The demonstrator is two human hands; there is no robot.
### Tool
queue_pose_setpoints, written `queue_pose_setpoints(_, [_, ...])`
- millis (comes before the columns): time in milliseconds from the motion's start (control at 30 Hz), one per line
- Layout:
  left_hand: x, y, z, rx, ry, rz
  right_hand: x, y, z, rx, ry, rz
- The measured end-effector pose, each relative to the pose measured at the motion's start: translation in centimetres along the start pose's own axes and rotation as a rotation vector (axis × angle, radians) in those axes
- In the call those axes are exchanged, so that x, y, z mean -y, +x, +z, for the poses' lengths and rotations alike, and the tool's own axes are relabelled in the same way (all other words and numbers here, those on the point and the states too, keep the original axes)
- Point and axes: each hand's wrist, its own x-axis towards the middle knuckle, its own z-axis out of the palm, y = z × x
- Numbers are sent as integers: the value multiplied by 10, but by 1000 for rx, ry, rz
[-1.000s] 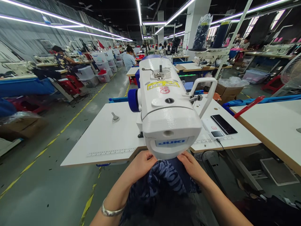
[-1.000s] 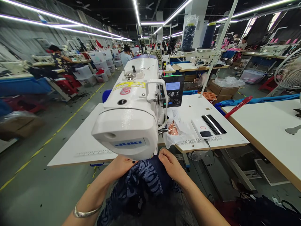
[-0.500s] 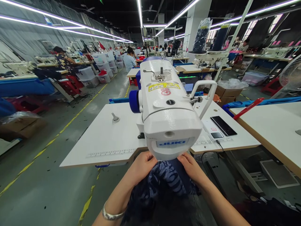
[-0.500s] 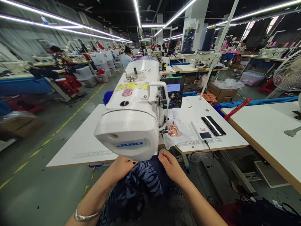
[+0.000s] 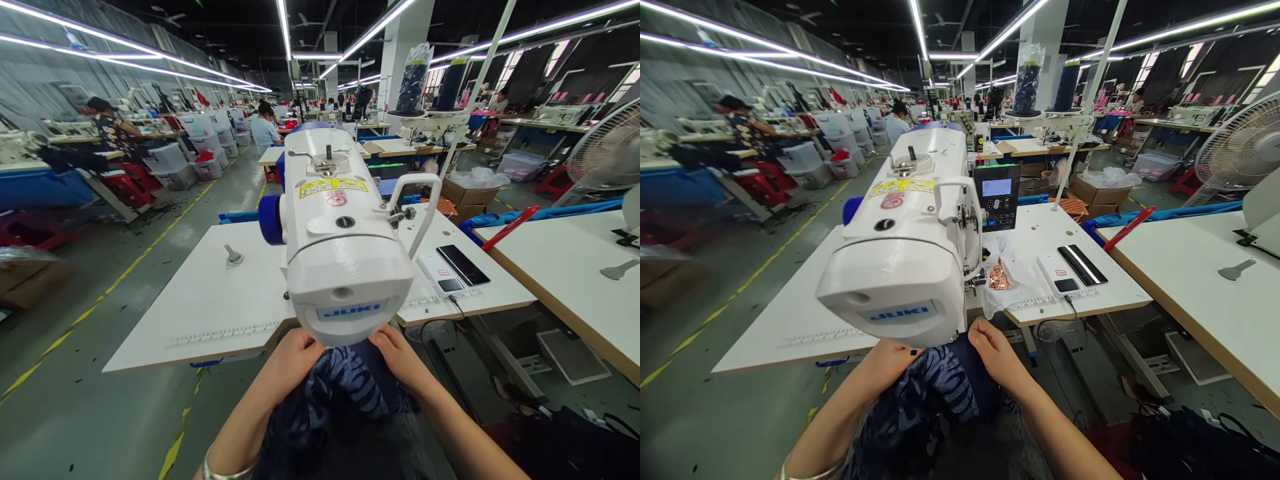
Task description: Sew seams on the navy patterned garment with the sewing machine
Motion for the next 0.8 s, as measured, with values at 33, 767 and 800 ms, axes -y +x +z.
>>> queue_pose_setpoints(33, [1,1,0,7,14,-6,0,0,0,0,2,2])
queue_pose_setpoints(767, [-2,0,-1,50,-81,19,-6,-1,0,-12,17,15])
queue_pose_setpoints(800, [-1,0,-1,50,-75,17,-5,-1,0,-13,17,16])
